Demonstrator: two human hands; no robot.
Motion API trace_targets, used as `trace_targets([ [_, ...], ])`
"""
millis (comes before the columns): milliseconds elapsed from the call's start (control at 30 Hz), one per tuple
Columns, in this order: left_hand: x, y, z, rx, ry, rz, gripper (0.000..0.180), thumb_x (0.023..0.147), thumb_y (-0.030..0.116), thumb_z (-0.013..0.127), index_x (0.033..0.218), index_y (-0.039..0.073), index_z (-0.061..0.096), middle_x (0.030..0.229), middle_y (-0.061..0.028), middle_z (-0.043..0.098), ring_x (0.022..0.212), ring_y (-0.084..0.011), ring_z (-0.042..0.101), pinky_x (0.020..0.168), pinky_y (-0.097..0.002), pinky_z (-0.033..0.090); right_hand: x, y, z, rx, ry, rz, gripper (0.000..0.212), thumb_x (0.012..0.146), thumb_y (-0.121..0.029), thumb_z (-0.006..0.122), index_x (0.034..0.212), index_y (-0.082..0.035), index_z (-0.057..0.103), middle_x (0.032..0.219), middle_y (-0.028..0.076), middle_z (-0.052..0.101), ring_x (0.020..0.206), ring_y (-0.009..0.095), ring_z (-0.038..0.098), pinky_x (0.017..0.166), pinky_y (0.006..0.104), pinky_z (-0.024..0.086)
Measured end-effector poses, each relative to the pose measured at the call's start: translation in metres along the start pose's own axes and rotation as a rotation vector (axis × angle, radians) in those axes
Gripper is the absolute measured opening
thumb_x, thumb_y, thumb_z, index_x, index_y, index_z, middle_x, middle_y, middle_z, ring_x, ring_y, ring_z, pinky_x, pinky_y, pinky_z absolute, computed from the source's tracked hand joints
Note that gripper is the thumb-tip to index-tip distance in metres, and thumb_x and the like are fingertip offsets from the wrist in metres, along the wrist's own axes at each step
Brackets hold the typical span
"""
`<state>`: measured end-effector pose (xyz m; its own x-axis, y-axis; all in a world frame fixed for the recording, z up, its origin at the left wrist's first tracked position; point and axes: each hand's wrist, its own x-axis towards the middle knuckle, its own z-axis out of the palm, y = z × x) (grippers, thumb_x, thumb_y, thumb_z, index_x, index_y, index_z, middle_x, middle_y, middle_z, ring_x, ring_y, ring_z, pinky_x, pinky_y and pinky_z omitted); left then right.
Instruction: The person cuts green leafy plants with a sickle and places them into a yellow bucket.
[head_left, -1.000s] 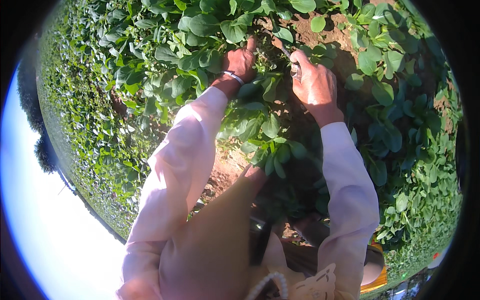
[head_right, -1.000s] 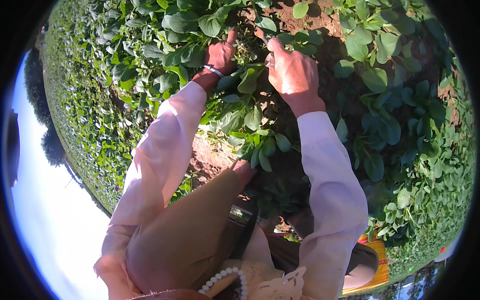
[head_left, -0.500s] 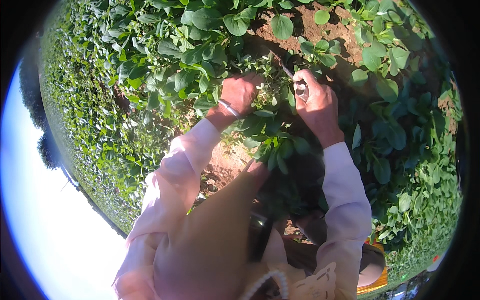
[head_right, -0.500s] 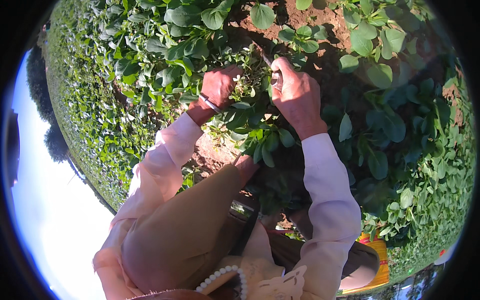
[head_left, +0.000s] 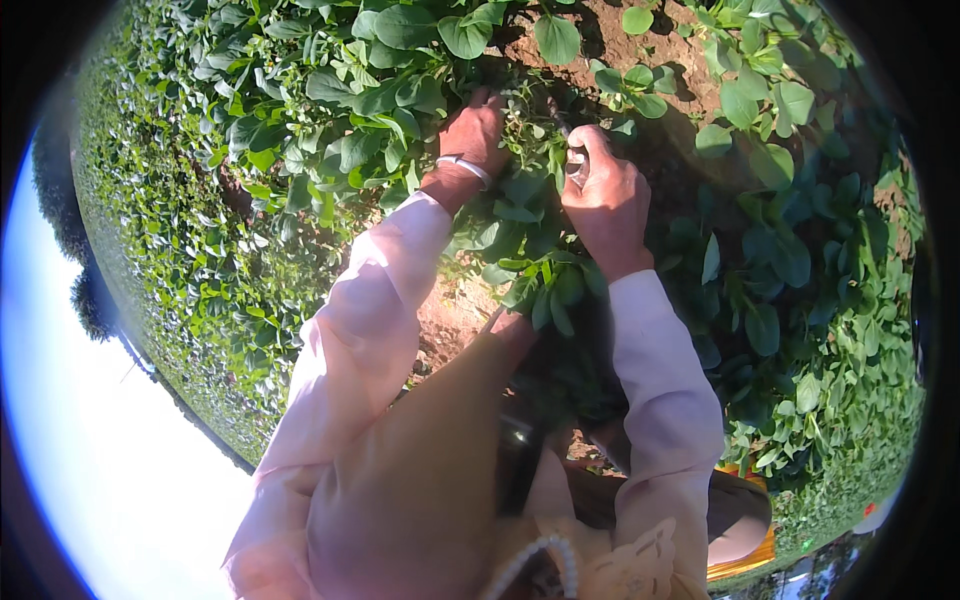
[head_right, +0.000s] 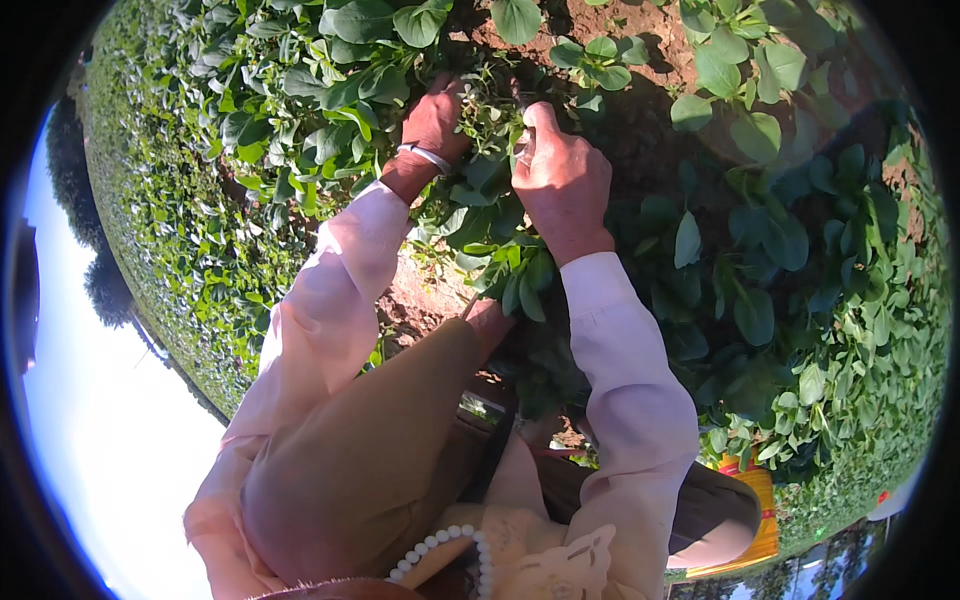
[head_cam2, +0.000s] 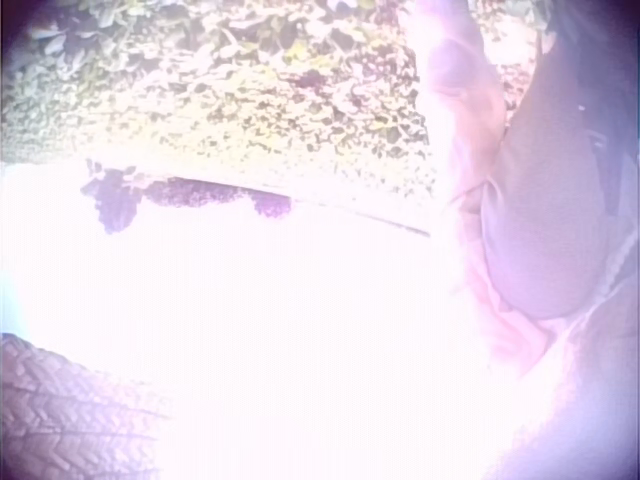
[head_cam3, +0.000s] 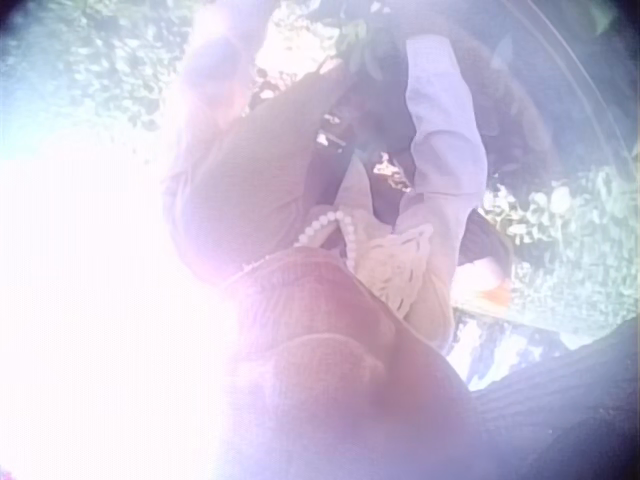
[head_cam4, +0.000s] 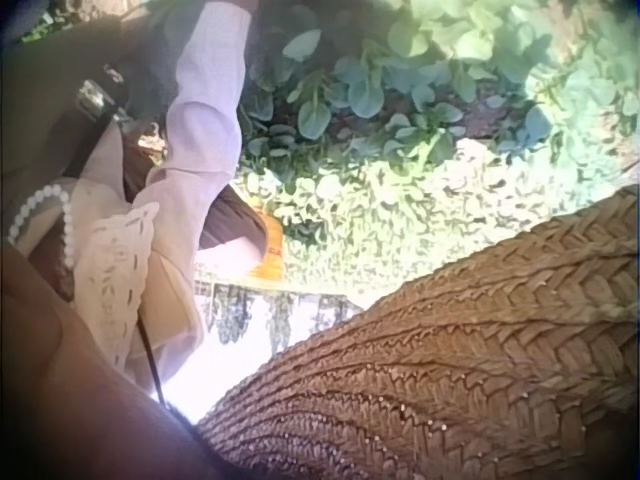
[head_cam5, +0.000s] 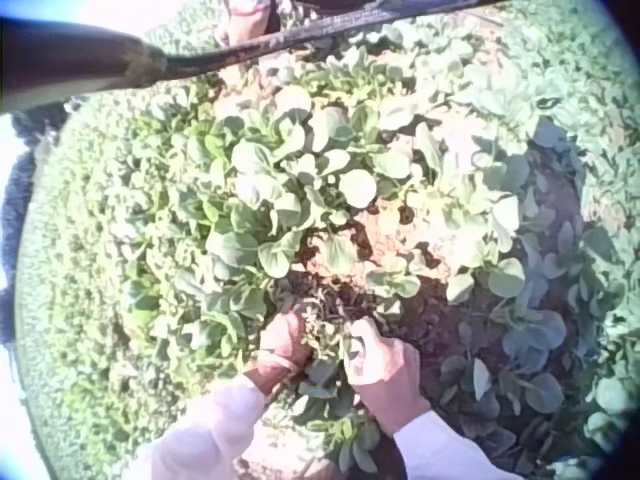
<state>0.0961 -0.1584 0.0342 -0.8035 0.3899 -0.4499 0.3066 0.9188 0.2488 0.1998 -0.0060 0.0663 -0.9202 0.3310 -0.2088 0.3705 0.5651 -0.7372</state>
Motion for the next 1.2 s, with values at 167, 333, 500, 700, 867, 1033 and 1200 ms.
trace_targets([
  [167,0.024,-0.006,0.015,-0.215,0.084,-0.036,0.053,0.068,0.018,0.067,0.118,0.008,0.052,0.104,-0.0195,0.063,0.102,-0.037,0.06,0.086,-0.0415,0.05,0.022,-0.007,0.015,0.038,0.016,0.032,0.028,0.073,-0.003,0.063,0.097,-0.013,0.052,0.071,0.012,0.063,0.07,0.035,0.063,0.061,0.0424,0.048],
  [333,0.003,-0.051,0.047,-0.322,0.103,0.108,0.053,0.051,0.017,0.078,0.096,0.002,0.055,0.097,-0.0194,0.059,0.086,-0.0362,0.06,0.077,-0.0418,0.049,-0.002,0.008,-0.027,0.166,-0.113,-0.066,0.028,0.072,-0.004,0.064,0.095,-0.012,0.052,0.07,0.009,0.063,0.071,0.035,0.062,0.06,0.0436,0.047],
  [500,-0.053,-0.003,0.034,0.008,0.235,0.426,0.036,0.071,0.005,0.058,0.106,0.01,0.061,0.112,-0.0098,0.058,0.093,-0.0321,0.061,0.081,-0.0426,0.049,-0.017,0.007,-0.054,-0.027,-0.196,-0.063,0.018,0.079,-0.006,0.058,0.094,-0.013,0.053,0.06,0.014,0.054,0.061,0.038,0.057,0.053,0.0446,0.042],
  [700,-0.043,-0.005,0.032,-0.03,0.239,0.18,0.067,0.055,0.003,0.073,0.118,0.01,0.052,0.127,-0.0196,0.044,0.096,-0.0416,0.06,0.077,-0.0459,0.052,-0.017,0.015,-0.034,-0.036,-0.138,-0.177,0.022,0.079,-0.012,0.059,0.099,-0.014,0.05,0.064,0.01,0.061,0.063,0.035,0.061,0.057,0.0471,0.047],
  [867,-0.015,-0.011,0.032,-0.229,0.116,-0.078,0.066,0.058,0.011,0.071,0.12,0.005,0.05,0.097,-0.023,0.062,0.086,-0.0407,0.062,0.076,-0.0413,0.053,-0.01,0.001,-0.014,-0.149,-0.186,-0.115,0.024,0.078,-0.014,0.06,0.1,-0.013,0.051,0.067,0.012,0.062,0.065,0.035,0.062,0.057,0.0468,0.047],
  [1033,-0.001,-0.024,0.04,-0.441,0.117,-0.224,0.045,0.065,0.019,0.067,0.106,0.002,0.061,0.097,-0.0227,0.065,0.094,-0.0358,0.063,0.083,-0.0372,0.049,-0.004,-0.002,-0.013,-0.075,-0.183,-0.073,0.022,0.076,-0.011,0.061,0.096,-0.012,0.052,0.065,0.012,0.06,0.066,0.035,0.062,0.059,0.0447,0.048],
  [1200,0.005,-0.051,0.061,-0.527,0.04,-0.275,0.047,0.067,0.016,0.064,0.11,-0.001,0.057,0.105,-0.0241,0.064,0.1,-0.0357,0.061,0.086,-0.0358,0.048,-0.005,0.015,-0.022,0.074,-0.241,-0.115,0.022,0.074,-0.007,0.061,0.092,-0.012,0.049,0.066,0.009,0.06,0.067,0.034,0.062,0.059,0.0434,0.047],
])
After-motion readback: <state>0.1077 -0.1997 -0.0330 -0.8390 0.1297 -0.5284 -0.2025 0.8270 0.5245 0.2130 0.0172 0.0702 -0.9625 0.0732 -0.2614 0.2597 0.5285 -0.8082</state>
